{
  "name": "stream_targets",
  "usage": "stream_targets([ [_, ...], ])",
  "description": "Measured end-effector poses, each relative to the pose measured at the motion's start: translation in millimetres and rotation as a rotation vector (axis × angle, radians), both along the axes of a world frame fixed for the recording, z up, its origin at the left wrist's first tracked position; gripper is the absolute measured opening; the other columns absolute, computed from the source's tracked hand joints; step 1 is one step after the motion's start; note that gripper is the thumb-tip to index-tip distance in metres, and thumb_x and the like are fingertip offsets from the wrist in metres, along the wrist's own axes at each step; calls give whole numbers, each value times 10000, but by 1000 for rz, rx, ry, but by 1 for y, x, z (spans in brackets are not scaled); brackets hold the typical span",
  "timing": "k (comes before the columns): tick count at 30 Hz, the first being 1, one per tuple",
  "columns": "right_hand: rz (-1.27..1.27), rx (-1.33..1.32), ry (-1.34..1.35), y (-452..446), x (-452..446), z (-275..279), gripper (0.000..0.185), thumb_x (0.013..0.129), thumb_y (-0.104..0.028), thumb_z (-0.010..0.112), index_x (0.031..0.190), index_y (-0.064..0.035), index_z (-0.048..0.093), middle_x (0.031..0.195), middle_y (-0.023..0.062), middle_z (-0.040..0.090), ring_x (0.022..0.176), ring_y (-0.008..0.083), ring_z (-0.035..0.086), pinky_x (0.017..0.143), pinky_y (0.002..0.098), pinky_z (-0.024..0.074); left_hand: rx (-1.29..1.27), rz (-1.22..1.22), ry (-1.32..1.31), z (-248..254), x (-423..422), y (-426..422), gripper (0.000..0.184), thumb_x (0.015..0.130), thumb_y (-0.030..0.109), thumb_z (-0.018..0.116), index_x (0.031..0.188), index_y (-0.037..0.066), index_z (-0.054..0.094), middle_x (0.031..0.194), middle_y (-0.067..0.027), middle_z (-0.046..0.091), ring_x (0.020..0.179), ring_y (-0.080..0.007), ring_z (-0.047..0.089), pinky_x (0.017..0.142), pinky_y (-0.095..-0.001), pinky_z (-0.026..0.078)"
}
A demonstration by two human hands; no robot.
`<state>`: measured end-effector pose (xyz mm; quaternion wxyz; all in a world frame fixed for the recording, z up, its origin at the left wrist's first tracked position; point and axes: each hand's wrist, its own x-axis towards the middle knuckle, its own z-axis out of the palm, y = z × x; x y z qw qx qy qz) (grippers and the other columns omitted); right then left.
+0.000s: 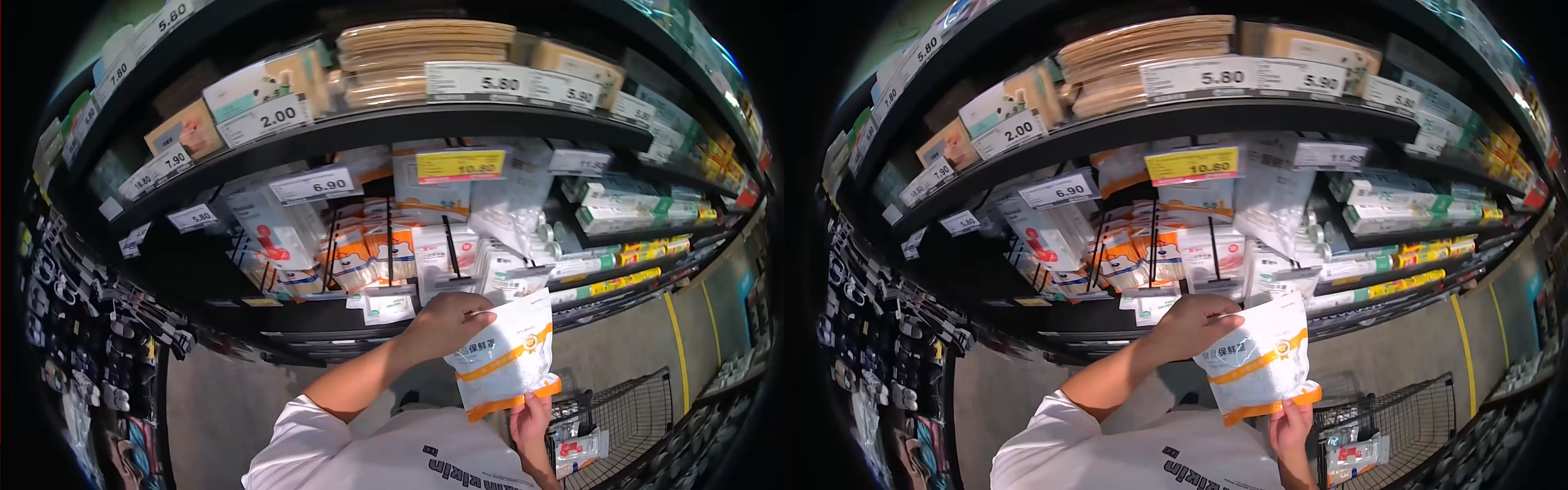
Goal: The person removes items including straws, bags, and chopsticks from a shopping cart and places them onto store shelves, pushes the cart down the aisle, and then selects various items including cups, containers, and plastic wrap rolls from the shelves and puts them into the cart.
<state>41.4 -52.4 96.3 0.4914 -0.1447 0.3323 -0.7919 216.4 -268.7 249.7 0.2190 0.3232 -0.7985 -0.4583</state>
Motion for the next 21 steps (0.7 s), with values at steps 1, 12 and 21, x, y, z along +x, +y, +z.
stream_targets([
  [1, 35, 6, 3, -6, 0, -6, 439, 952, -7, 544, 1382, 12, 458, 1383, 152, 555, 1284, 272, 548, 1098, 420, 433, -30, 7, 43, -1, 7, -2, 253, 948, 235, 632, 1088, 33, 695, 906, -169, 701, 808, -289, 692, 725, -388, 522],
  [12, 284, 173, 545, -60, 20, 1, 168, 927, 64, 573, 1074, -16, 587, 1175, 119, 674, 1062, 179, 641, 914, 315, 514, -626, 301, 110, 53, 109, -83, 120, 912, 115, 667, 975, 24, 714, 888, -139, 707, 798, -333, 691, 695, -381, 544],
  [21, -170, 490, 629, 19, -37, -83, 60, 951, -43, 639, 898, -44, 609, 805, 10, 629, 725, 82, 553, 679, 241, 452, -802, 414, 43, 32, 186, -163, 235, 799, 62, 693, 1031, 30, 716, 1007, -140, 720, 942, -328, 679, 840, -387, 522],
])
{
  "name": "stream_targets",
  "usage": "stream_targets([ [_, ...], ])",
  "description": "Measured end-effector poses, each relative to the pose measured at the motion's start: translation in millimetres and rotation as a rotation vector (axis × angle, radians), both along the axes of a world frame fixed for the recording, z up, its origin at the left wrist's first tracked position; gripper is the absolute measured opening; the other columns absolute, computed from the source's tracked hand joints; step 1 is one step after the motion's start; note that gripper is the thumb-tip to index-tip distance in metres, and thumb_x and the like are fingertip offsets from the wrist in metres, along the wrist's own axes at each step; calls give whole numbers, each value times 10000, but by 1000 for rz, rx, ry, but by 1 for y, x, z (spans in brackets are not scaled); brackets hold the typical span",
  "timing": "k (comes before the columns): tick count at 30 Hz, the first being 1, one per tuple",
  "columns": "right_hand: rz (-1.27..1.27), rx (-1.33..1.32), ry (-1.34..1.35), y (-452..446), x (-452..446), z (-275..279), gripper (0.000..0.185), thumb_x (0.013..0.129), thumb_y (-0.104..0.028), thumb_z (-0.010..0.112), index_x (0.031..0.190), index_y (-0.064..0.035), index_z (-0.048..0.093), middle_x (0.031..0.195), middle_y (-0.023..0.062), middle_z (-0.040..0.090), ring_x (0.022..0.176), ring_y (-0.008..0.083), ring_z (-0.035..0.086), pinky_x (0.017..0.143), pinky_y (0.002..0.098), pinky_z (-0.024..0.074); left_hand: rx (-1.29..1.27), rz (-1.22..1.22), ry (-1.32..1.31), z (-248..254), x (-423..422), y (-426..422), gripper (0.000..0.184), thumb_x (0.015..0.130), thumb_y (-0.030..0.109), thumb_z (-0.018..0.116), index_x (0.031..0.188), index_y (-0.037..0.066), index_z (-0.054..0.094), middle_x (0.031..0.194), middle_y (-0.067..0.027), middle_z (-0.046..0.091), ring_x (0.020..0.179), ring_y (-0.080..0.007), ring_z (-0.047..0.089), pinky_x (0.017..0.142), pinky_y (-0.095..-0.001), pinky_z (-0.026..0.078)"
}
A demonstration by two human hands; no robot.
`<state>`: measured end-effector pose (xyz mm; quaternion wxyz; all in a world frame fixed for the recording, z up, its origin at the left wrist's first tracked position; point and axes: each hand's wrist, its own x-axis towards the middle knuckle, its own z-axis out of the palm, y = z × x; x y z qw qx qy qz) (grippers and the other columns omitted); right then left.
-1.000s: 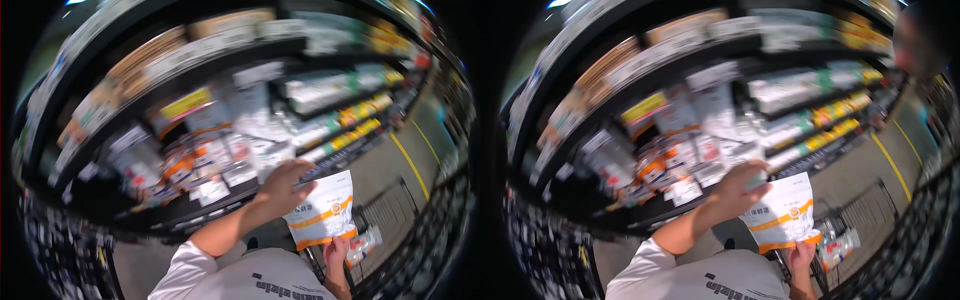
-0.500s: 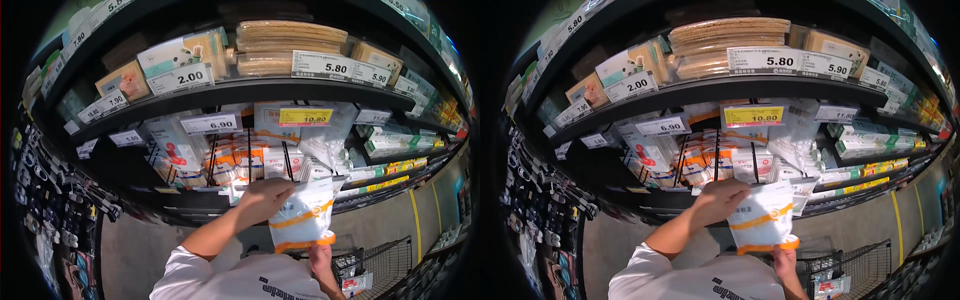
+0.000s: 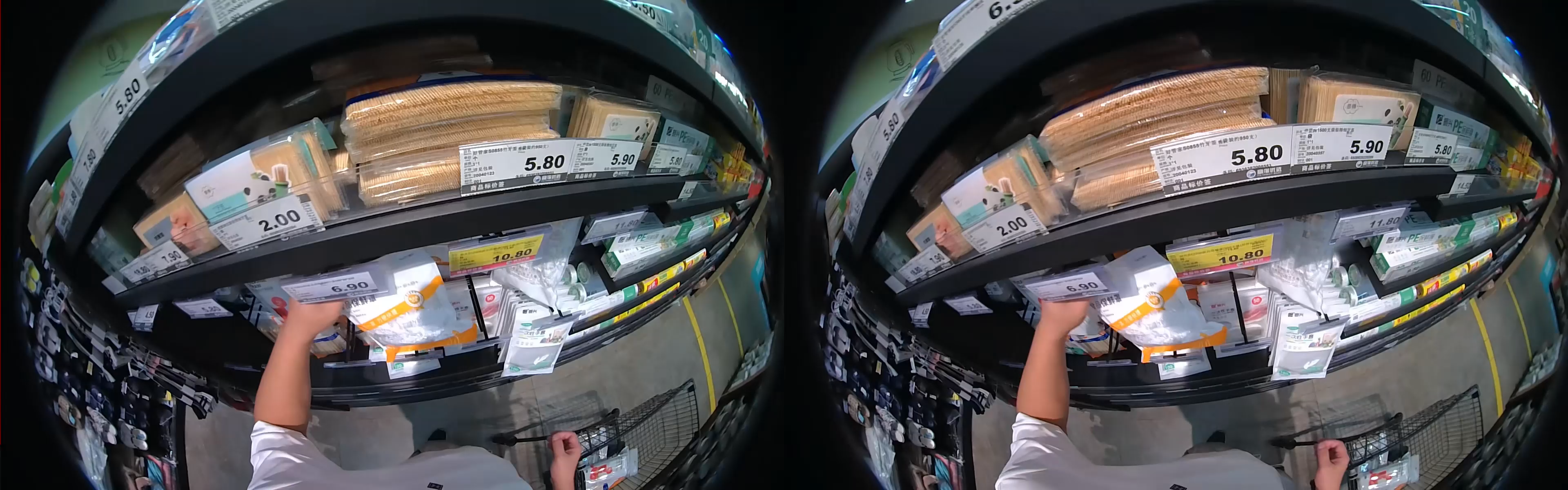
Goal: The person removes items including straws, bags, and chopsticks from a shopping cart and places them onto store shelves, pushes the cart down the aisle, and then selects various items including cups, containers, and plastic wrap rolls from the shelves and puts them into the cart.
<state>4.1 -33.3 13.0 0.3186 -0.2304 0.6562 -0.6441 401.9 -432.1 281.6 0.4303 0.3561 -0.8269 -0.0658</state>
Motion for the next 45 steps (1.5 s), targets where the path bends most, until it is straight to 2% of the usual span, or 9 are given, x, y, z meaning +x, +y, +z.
stream_targets([
  [5, -144, 80, 20, 44, -11, -38, 75, 939, -30, 637, 872, -51, 608, 802, -13, 611, 725, 67, 539, 667, 224, 430, -272, 103, -176, 4, -4, -1, 251, 815, -21, 695, 1061, 25, 699, 1079, -99, 702, 986, -210, 671, 893, -338, 506],
  [8, -174, 96, 82, 51, -3, -27, 57, 944, 2, 597, 899, -32, 595, 860, 19, 624, 783, 84, 560, 737, 230, 448, -93, -69, 321, -7, -2, 2, 300, 812, -78, 679, 1101, 0, 658, 1101, -112, 685, 998, -200, 660, 924, -340, 503],
  [11, -189, 115, 120, 48, 9, -12, 66, 947, 15, 572, 898, -25, 592, 875, 27, 623, 817, 84, 560, 758, 226, 439, -50, -151, 551, -28, 16, -14, 340, 807, -125, 668, 1129, -22, 628, 1121, -120, 671, 1003, -194, 651, 939, -346, 503],
  [15, -146, 180, 151, 47, 9, -14, 54, 939, -3, 602, 889, -22, 604, 847, 12, 616, 787, 71, 550, 717, 236, 443, -117, -106, 453, -28, 14, -16, 372, 812, -153, 638, 1159, -18, 622, 1118, -116, 672, 998, -187, 654, 920, -329, 510],
  [22, -119, 202, 449, 47, 8, -27, 62, 891, -9, 650, 836, -12, 622, 806, 41, 618, 717, 113, 562, 662, 255, 451, -21, -255, 735, -7, -10, -4, 342, 797, -170, 640, 1109, -29, 650, 1074, -120, 688, 989, -186, 666, 887, -325, 524],
  [25, -116, 259, 457, 46, 13, -15, 56, 878, -5, 653, 831, -7, 624, 804, 63, 620, 710, 138, 571, 651, 266, 452, -58, -202, 501, -2, -1, 0, 338, 789, -170, 642, 1106, -51, 645, 1056, -124, 694, 962, -189, 677, 881, -326, 528],
  [29, -102, 250, 478, 44, 16, -9, 65, 886, -13, 649, 830, -2, 618, 809, 68, 622, 713, 145, 572, 649, 273, 453, -28, -246, 633, 8, -9, 5, 335, 792, -152, 649, 1117, -69, 634, 1052, -127, 697, 945, -192, 685, 881, -321, 529],
  [43, -83, 214, 482, 50, 13, -24, 88, 932, -36, 637, 853, -23, 600, 797, 7, 583, 713, 78, 521, 658, 242, 432, 19, -193, 241, 18, 18, -17, 327, 857, -42, 654, 1182, -50, 618, 1119, -129, 685, 1023, -188, 644, 911, -314, 496],
  [45, -91, 229, 510, 48, 15, -19, 86, 926, -37, 639, 850, -22, 602, 791, 10, 584, 710, 80, 520, 654, 245, 431, 158, -359, 356, 17, 25, -33, 350, 830, -7, 721, 1169, -55, 647, 1130, -141, 703, 1027, -193, 662, 924, -322, 508],
])
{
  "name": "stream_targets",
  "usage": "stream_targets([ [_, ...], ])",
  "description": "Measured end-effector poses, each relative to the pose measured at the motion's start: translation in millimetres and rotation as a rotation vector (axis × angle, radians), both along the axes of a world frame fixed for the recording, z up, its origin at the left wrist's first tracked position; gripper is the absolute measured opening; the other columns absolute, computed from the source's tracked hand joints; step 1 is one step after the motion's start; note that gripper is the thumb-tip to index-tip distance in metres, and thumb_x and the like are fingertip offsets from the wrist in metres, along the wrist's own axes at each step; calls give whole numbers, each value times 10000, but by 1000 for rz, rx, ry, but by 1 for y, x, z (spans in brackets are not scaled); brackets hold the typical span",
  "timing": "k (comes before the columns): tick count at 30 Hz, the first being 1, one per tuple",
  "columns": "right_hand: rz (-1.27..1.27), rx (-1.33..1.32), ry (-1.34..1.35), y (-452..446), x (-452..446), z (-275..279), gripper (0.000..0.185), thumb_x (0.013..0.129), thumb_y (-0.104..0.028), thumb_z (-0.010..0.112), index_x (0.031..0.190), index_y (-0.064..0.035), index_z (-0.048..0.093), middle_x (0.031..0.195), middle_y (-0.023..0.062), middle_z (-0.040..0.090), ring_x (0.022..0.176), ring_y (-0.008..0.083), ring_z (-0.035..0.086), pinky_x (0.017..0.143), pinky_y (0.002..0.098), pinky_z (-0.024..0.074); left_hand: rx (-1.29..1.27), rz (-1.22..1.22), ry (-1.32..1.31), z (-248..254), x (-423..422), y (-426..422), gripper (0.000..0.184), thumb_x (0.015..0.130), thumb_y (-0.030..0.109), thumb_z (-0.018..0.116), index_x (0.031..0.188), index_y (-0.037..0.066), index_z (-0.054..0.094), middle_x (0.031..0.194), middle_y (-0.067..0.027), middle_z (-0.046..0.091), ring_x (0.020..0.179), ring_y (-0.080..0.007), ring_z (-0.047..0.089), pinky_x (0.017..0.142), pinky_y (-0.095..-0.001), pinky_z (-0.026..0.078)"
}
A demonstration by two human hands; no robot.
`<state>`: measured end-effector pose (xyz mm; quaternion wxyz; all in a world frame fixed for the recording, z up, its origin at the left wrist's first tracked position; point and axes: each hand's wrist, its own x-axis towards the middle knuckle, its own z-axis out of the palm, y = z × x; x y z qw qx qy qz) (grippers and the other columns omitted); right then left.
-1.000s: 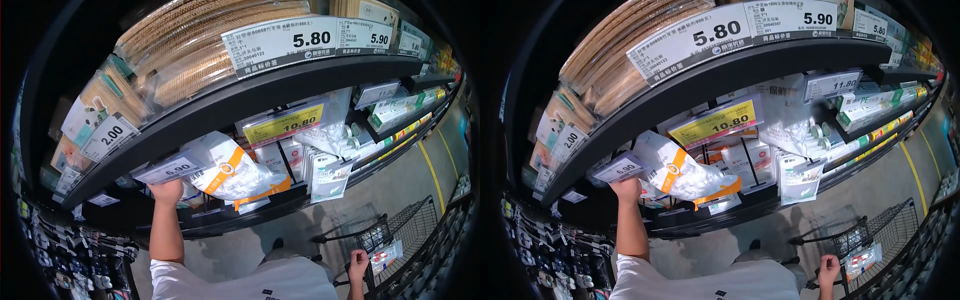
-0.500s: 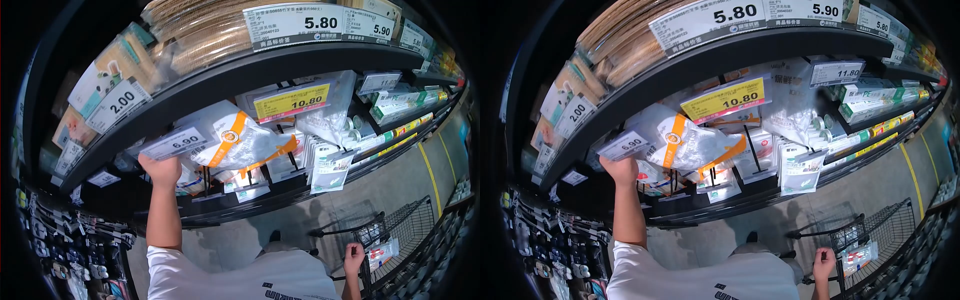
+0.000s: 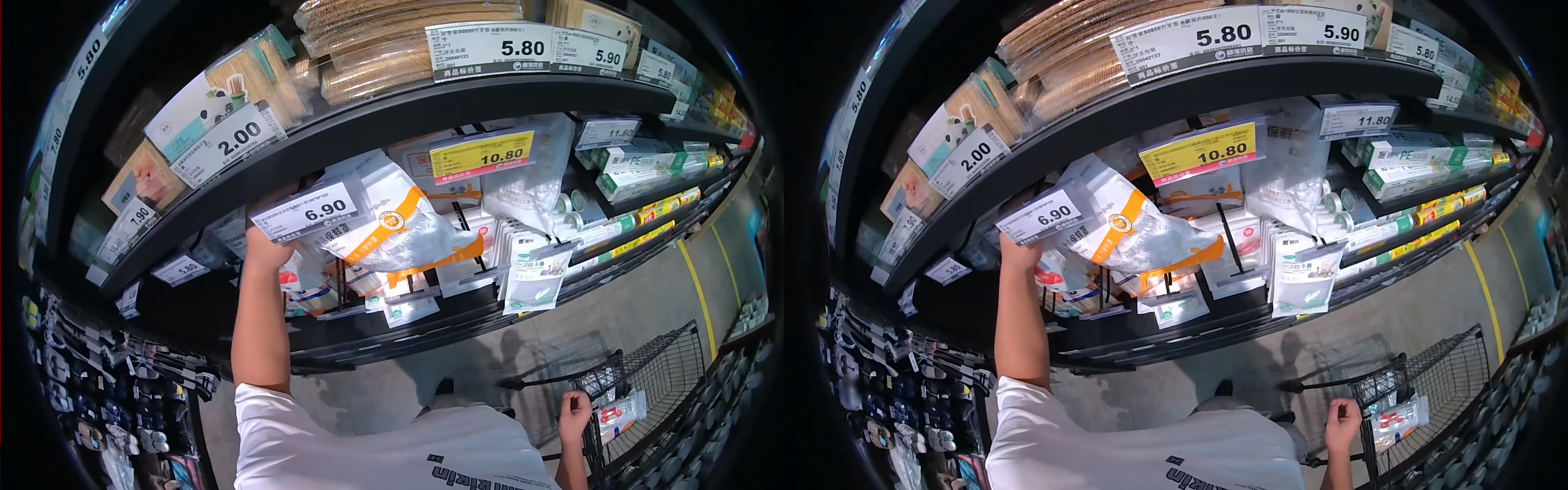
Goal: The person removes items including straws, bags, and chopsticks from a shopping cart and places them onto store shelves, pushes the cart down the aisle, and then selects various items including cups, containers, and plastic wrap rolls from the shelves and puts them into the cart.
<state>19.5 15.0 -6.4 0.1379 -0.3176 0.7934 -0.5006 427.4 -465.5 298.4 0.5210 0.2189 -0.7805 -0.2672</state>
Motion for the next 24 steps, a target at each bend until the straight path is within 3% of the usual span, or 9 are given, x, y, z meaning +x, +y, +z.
stream_targets([
  [3, -25, 10, 44, -3, 2, 4, 84, 896, -30, 655, 824, -9, 615, 763, 54, 598, 700, 137, 559, 656, 281, 454, 124, -183, 121, 9, -5, 1, 396, 819, 24, 761, 1193, -55, 658, 1159, -154, 705, 1041, -195, 669, 942, -322, 510],
  [5, -52, 27, 60, -3, 3, 6, 92, 872, -24, 670, 798, -2, 620, 748, 85, 610, 688, 179, 581, 656, 307, 467, 171, -170, 91, 8, 4, -10, 430, 828, 46, 764, 1229, -57, 647, 1181, -161, 695, 1056, -202, 665, 950, -321, 507],
  [15, -104, 57, 132, -6, 15, 23, 97, 868, -37, 685, 800, 6, 631, 740, 104, 610, 653, 193, 594, 636, 303, 478, 319, -122, -46, 30, 2, -3, 401, 884, 103, 734, 1244, -47, 638, 1241, -157, 667, 1124, -215, 632, 980, -329, 483],
  [18, -103, 32, 136, -5, 13, 15, 92, 861, -31, 683, 797, 6, 628, 744, 104, 615, 660, 196, 598, 642, 306, 480, 223, -38, -279, 44, -11, 1, 350, 923, 120, 690, 1235, -30, 640, 1217, -140, 680, 1146, -215, 623, 1018, -319, 458],
  [19, -99, 20, 136, -5, 13, 12, 90, 858, -29, 683, 796, 6, 626, 745, 104, 616, 663, 198, 599, 645, 307, 480, 37, 136, -503, 43, -6, -4, 386, 939, 147, 674, 1285, -10, 603, 1256, -131, 650, 1203, -215, 590, 1049, -328, 448],
  [21, -95, 18, 146, -4, 13, 9, 83, 853, -22, 679, 795, 4, 625, 746, 104, 617, 671, 202, 601, 652, 310, 480, 372, -93, -91, 13, 7, -44, 406, 945, 164, 666, 1310, 10, 579, 1300, -119, 616, 1237, -214, 564, 1056, -340, 452],
  [24, -101, 23, 154, -3, 14, 8, 73, 849, -14, 671, 796, 2, 624, 744, 109, 616, 679, 213, 601, 659, 318, 477, 342, -32, -147, 19, -7, -59, 380, 931, 189, 665, 1266, 25, 599, 1258, -125, 626, 1193, -242, 577, 1017, -369, 460],
])
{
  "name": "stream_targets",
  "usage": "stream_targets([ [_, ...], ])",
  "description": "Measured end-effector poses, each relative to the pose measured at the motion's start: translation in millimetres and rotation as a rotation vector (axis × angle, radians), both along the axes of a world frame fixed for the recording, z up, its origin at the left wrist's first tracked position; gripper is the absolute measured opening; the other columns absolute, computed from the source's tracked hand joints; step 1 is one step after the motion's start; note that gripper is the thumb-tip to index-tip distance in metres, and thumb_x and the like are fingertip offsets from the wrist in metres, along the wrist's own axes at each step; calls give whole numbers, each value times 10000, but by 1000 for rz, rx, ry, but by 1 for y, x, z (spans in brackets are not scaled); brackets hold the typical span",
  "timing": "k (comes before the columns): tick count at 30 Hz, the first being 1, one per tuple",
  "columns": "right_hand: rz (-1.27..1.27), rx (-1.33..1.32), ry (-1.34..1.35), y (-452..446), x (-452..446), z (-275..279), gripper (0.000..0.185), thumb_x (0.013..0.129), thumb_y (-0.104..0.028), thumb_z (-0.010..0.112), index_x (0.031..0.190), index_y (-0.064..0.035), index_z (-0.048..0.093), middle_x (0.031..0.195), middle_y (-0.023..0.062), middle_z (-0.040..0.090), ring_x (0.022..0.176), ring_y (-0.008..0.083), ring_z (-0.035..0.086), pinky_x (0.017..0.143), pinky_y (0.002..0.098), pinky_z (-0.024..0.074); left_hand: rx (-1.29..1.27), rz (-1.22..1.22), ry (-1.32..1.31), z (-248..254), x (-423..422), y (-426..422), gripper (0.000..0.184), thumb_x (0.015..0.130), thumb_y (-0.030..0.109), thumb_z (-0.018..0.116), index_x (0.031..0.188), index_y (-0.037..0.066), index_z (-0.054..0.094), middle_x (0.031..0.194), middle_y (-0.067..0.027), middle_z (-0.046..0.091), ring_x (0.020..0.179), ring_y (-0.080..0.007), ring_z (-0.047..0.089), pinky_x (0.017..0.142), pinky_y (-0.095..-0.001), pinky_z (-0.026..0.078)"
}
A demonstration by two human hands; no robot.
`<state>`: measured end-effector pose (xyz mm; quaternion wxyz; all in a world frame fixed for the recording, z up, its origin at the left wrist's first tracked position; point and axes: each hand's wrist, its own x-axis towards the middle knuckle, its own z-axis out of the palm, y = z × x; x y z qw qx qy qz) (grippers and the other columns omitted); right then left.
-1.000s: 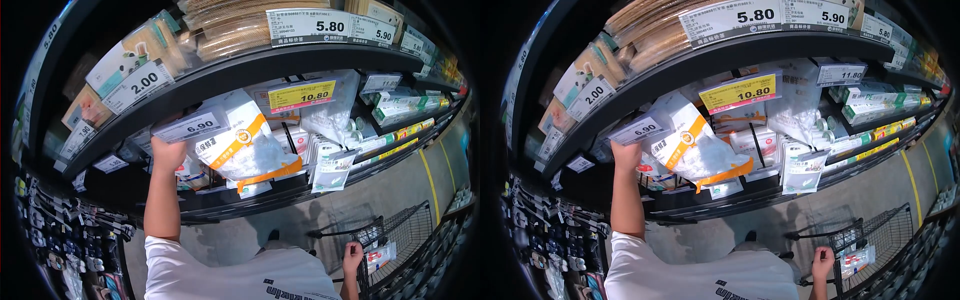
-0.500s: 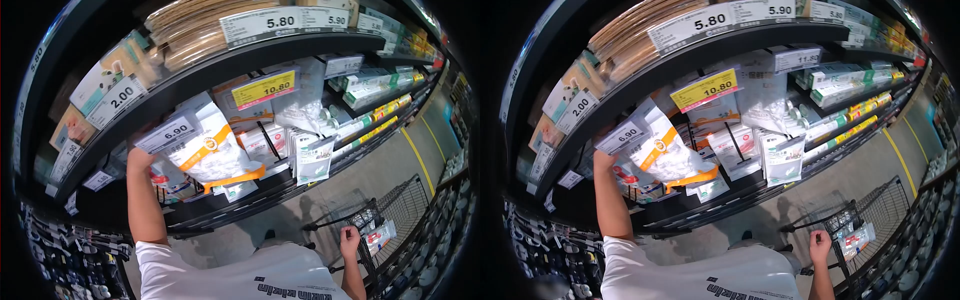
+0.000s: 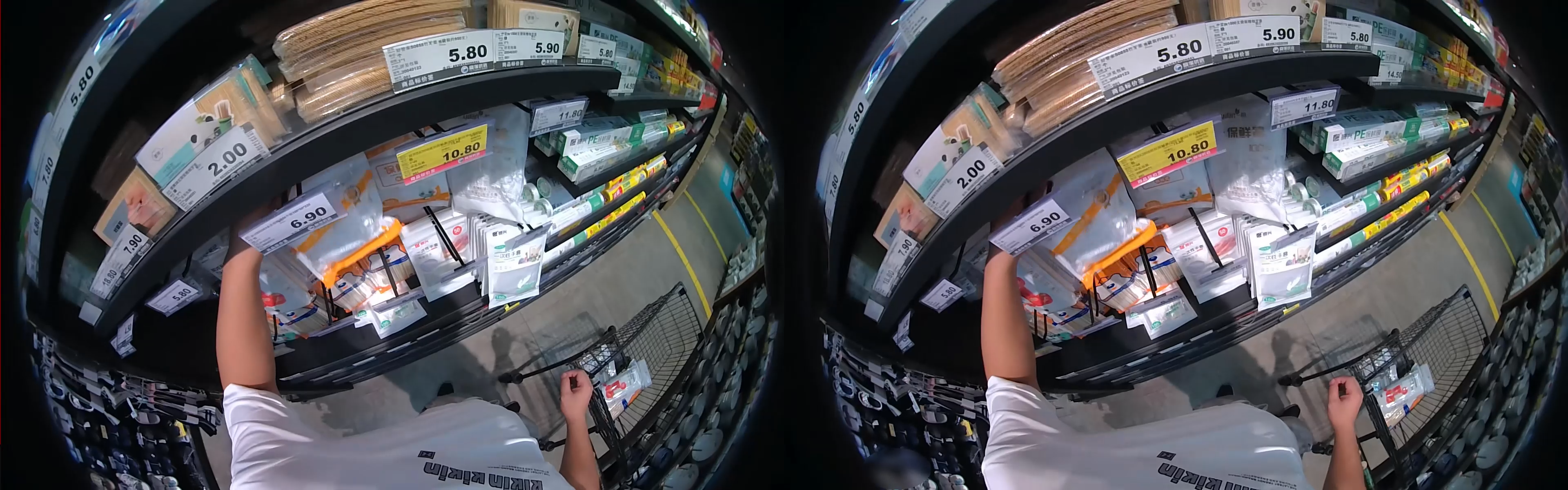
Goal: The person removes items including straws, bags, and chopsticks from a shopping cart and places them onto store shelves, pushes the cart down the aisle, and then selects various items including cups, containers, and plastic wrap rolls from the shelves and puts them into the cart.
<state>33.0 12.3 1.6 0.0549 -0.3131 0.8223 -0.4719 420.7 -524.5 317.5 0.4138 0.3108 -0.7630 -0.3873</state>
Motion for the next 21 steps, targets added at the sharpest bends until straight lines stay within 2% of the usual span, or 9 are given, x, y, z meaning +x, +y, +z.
stream_targets([
  [7, -13, 11, -7, 4, 0, -2, 71, 848, -25, 675, 801, 2, 630, 744, 115, 616, 678, 226, 603, 653, 324, 476, -267, 272, -498, 14, -34, -16, 327, 898, 247, 662, 1165, 59, 644, 1160, -140, 650, 1092, -305, 607, 925, -438, 479],
  [14, -117, -168, 61, 12, 2, -8, 72, 858, -32, 684, 810, -5, 636, 797, 93, 643, 712, 179, 603, 674, 301, 485, -577, 640, -1109, -22, -53, 21, 291, 865, 306, 660, 1063, 94, 689, 1063, -155, 674, 990, -369, 637, 833, -506, 499],
  [15, -218, -264, -41, 16, 0, -18, 79, 875, -42, 693, 825, -9, 642, 828, 71, 648, 738, 146, 592, 692, 279, 479, -684, 685, -1159, -31, -49, 31, 288, 860, 314, 659, 1048, 99, 696, 1049, -157, 677, 975, -378, 642, 820, -516, 502],
  [16, -344, -361, -129, 24, -4, -28, 86, 892, -53, 703, 839, -12, 649, 860, 48, 653, 764, 113, 582, 710, 256, 474, -1359, 751, -1028, -91, -16, 3, 282, 840, 310, 681, 1037, 110, 704, 1021, -153, 675, 992, -352, 638, 813, -504, 505],
  [17, -400, -392, -89, 31, -9, -31, 98, 901, -73, 711, 844, -15, 656, 878, 45, 657, 771, 122, 589, 721, 260, 483, -808, 706, -891, -95, -31, 36, 261, 836, 251, 706, 1033, 81, 701, 1019, -155, 673, 1009, -379, 628, 849, -510, 487],
  [18, -404, -279, 0, 41, -5, -9, 99, 890, -75, 718, 855, -5, 659, 877, 55, 657, 773, 131, 596, 726, 271, 490, -534, 495, -380, -84, -47, 82, 316, 911, 189, 676, 1150, -16, 656, 1168, -247, 655, 1071, -431, 599, 933, -522, 461],
  [19, -391, -174, 88, 58, -6, -1, 100, 882, -77, 717, 875, 7, 664, 875, 74, 665, 792, 150, 622, 733, 290, 504, -770, 543, -548, -87, -60, 118, 399, 913, 175, 685, 1218, -66, 597, 1281, -282, 579, 1181, -464, 516, 1002, -504, 419],
  [20, -450, -56, 45, 74, 0, 14, 111, 863, -107, 704, 868, -1, 674, 877, 133, 679, 826, 251, 660, 763, 343, 518, -553, 526, -440, -125, -49, 125, 447, 922, 162, 669, 1288, -62, 548, 1380, -275, 499, 1284, -434, 451, 1076, -470, 369],
  [21, -483, 80, -22, 99, 2, 12, 138, 866, -141, 700, 883, -5, 683, 893, 148, 687, 847, 281, 670, 775, 366, 527, -460, 360, -297, -133, -66, 158, 451, 924, 147, 659, 1307, -55, 534, 1390, -257, 490, 1292, -416, 457, 1098, -467, 353],
])
